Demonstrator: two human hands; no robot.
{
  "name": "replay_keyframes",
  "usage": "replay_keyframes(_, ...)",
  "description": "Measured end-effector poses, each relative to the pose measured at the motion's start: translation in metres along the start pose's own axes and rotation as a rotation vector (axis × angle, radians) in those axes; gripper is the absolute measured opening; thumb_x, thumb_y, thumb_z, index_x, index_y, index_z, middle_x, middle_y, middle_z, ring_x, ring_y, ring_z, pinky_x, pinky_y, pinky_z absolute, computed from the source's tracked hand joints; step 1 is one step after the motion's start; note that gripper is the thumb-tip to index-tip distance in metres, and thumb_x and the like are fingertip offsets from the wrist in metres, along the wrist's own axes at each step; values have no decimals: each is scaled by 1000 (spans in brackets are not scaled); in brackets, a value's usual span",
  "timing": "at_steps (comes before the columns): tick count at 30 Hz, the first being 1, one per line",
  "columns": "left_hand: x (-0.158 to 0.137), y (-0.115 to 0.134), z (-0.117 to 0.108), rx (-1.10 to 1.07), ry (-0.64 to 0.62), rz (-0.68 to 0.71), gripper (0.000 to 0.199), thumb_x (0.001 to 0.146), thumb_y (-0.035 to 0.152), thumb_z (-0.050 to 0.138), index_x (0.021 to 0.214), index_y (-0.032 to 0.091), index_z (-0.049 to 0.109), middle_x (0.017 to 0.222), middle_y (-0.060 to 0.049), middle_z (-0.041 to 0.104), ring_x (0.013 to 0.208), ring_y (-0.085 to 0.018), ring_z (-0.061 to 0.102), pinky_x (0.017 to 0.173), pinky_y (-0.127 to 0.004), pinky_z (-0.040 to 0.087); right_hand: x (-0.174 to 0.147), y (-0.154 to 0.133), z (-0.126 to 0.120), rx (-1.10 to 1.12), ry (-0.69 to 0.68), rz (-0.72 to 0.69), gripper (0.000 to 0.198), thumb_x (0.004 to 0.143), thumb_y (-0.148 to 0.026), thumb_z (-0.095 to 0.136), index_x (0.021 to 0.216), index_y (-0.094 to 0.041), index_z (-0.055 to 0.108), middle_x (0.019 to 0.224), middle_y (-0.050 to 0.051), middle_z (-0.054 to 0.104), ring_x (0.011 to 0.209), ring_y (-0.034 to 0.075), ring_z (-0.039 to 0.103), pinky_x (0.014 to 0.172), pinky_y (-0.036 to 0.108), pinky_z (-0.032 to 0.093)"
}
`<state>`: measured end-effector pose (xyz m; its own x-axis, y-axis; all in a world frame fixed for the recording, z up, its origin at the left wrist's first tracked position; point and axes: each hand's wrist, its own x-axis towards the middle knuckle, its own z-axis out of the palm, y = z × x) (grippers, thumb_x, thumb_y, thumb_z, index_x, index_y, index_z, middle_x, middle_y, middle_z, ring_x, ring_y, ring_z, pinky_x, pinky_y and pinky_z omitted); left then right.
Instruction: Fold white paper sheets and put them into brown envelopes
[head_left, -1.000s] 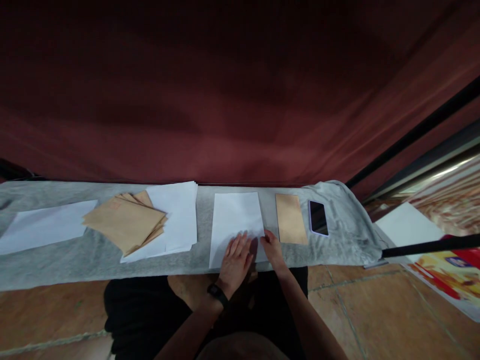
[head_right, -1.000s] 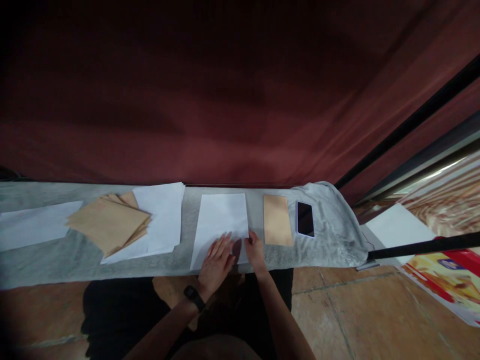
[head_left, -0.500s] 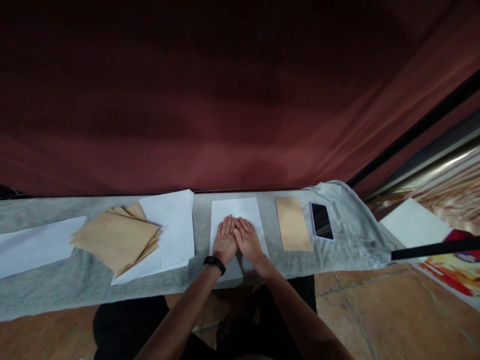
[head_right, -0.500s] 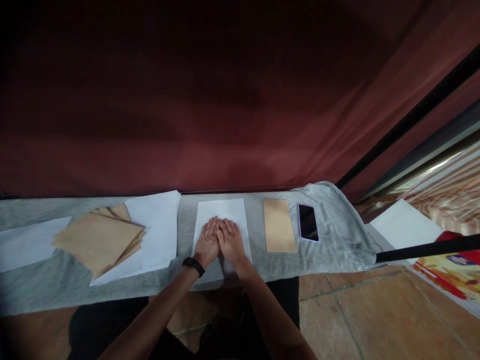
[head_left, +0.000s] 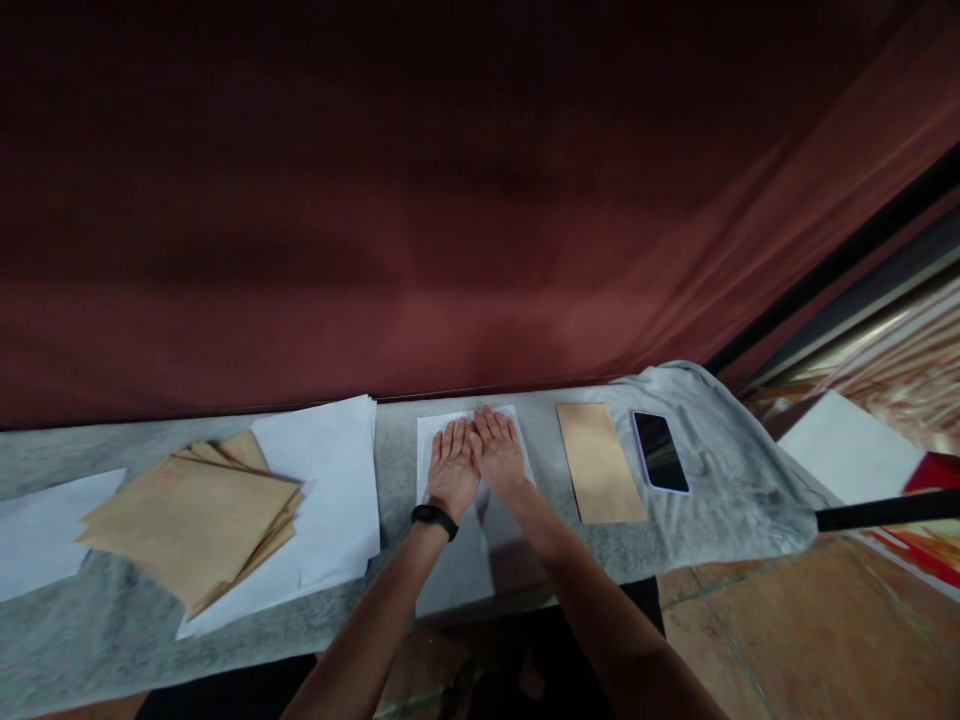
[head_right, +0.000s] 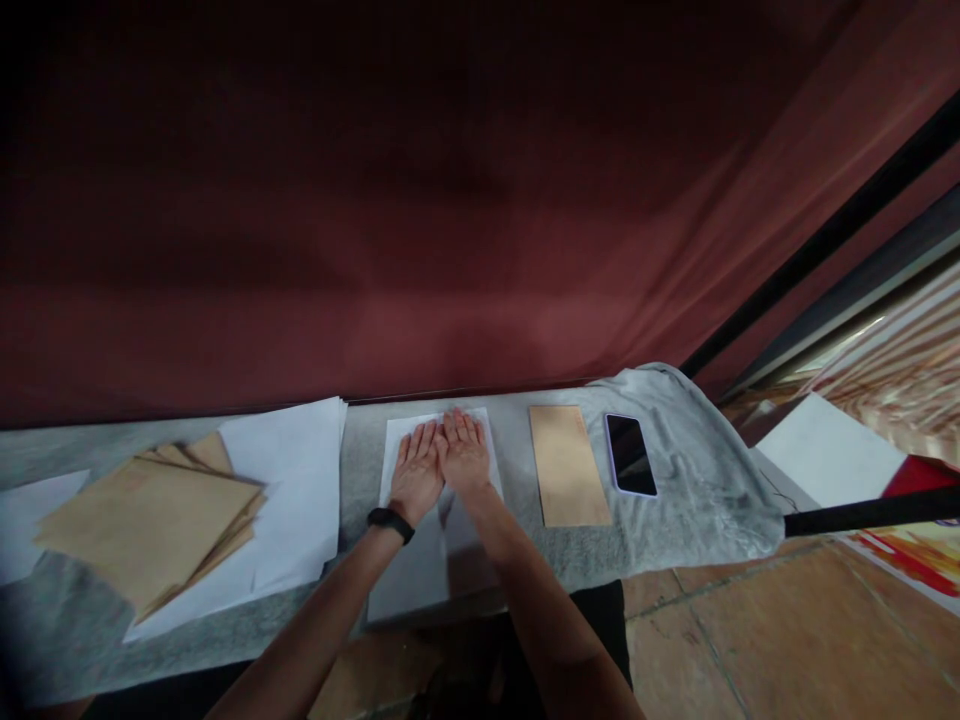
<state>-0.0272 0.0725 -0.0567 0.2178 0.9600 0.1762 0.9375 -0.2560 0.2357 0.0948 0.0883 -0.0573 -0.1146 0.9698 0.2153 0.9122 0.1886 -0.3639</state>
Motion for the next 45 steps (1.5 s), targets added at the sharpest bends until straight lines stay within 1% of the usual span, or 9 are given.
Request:
replay_keyframes(4,7,-7,3,-2,-13,-18,58,101,25,29,157,10,38,164,-13,37,155,-26,27,127,-49,22,6,0,3,-16,-28,-47,50,109,-32,33,152,-14,47,161,12,41,151,26,37,125,47,24)
replay_keyframes(12,-6,-37,-11,-9,31,-119,61,104,37,28,157,7,36,164,-16,37,154,-27,29,127,-47,22,-10,34,-10,-36,70,107,58,108,-37,33,155,-5,40,160,20,40,150,32,37,123,53,24)
replay_keyframes(16,-32,-21,-19,-15,60,-166,61,103,35,30,156,6,37,163,-19,38,154,-29,30,126,-50,24,-42,25,-22,6,128,142,58,107,-33,29,154,0,40,160,24,37,149,36,37,121,59,27)
replay_keyframes(18,-58,-4,-18,-21,70,-74,60,103,32,31,159,10,33,164,-15,37,155,-27,27,126,-49,25,-69,10,-26,47,110,63,57,108,-32,28,157,-5,37,162,20,36,151,32,35,121,56,29)
replay_keyframes(21,-101,19,-11,-16,53,71,61,99,19,31,160,14,31,165,-10,37,156,-25,26,127,-49,26,-112,-12,-28,79,4,-107,54,108,-30,31,159,-14,36,165,12,33,154,27,31,124,51,29)
replay_keyframes(25,-132,29,-6,17,16,98,60,98,17,33,158,11,36,163,-13,39,154,-26,29,126,-48,29,-145,-20,-27,47,-17,-124,53,107,-31,39,158,-17,37,163,12,39,151,26,36,125,51,28)
replay_keyframes(32,-141,11,-21,21,37,29,59,103,34,35,156,9,38,162,-16,39,153,-26,32,126,-47,28,-156,1,-35,-50,30,-104,59,107,-37,39,160,-12,33,163,15,38,150,30,38,124,51,28)
replay_keyframes(40,-156,-2,-25,51,98,-30,59,104,36,34,153,4,42,159,-19,42,149,-29,40,123,-48,33,-173,25,-42,-206,64,-94,62,108,-43,36,160,-9,30,161,16,41,148,29,41,123,47,29)
replay_keyframes(45,-166,-11,-31,71,122,-30,59,104,36,34,154,5,41,158,-19,44,148,-31,41,121,-49,36,-184,35,-44,-212,104,-85,64,108,-42,37,162,-11,26,160,17,43,147,30,42,122,48,30)
